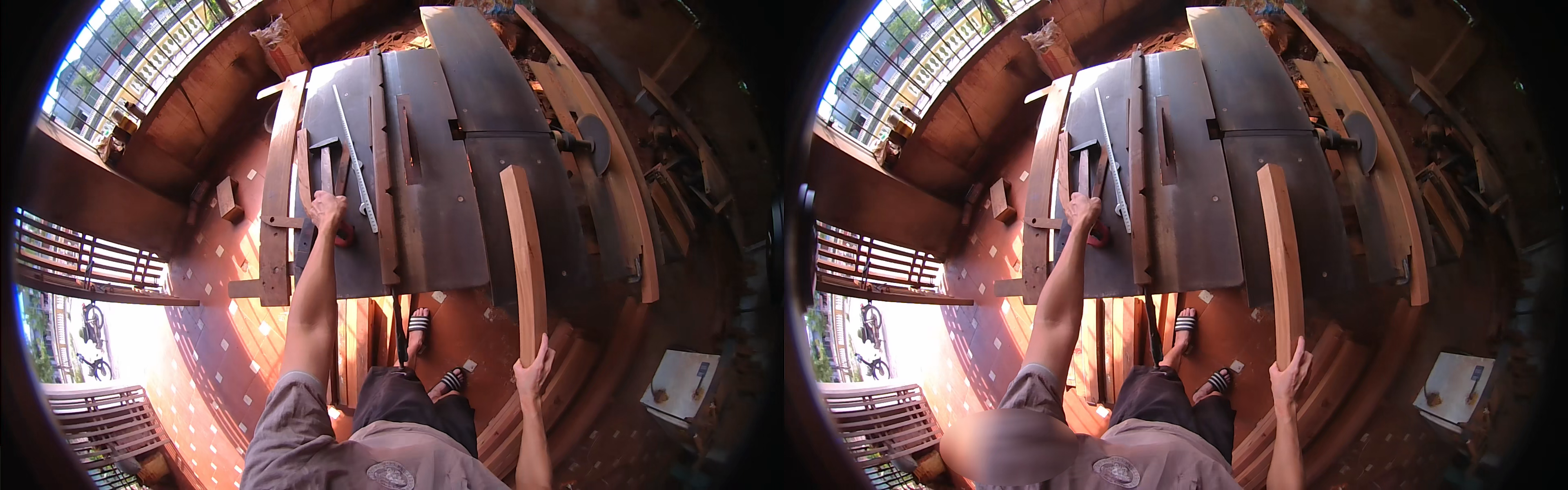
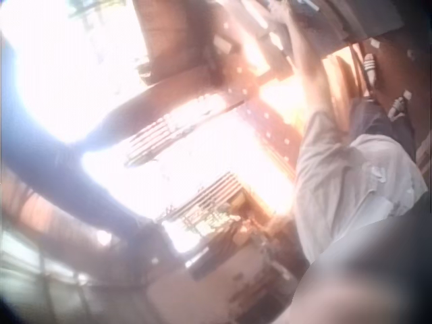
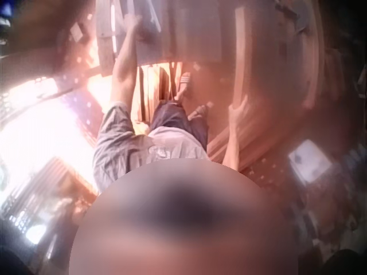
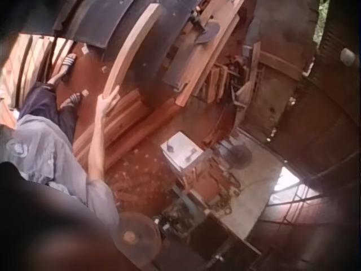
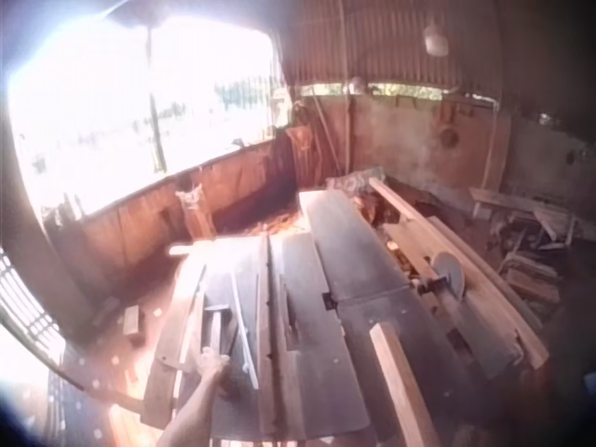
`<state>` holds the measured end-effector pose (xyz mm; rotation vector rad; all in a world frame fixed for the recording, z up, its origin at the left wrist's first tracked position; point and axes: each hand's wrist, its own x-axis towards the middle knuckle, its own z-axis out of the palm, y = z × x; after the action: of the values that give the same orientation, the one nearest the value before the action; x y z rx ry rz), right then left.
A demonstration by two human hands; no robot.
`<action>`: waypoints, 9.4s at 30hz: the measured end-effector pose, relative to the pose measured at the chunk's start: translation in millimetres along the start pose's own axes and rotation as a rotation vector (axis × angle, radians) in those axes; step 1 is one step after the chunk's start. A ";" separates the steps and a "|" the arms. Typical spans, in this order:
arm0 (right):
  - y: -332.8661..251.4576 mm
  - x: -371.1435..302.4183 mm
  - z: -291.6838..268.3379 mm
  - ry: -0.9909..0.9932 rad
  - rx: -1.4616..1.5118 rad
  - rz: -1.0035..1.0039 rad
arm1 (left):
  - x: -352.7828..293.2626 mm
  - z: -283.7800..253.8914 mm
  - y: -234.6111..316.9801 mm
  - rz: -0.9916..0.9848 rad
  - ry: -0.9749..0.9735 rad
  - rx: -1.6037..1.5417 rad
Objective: The person measures and cuts wooden planks using a table saw. They repeatedly measure the wood with a tape measure, position it on the saw, and cut it into smaller pieces.
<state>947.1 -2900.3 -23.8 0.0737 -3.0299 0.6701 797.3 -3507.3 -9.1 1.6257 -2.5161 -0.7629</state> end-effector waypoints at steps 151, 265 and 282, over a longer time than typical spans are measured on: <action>-148.7 -87.0 64.1 -0.594 0.855 0.065 | -269.4 69.9 8.2 0.648 0.072 0.377; -221.4 45.7 41.4 -0.578 0.038 -0.700 | -55.9 78.9 129.9 0.458 -0.082 0.346; -231.7 65.6 54.3 -0.557 -0.121 -0.775 | -66.3 80.0 119.1 0.451 -0.120 0.357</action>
<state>892.8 -3135.6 27.5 1.5522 -3.0730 0.4264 702.4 -3381.0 -13.8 1.0216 -3.0765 -0.3871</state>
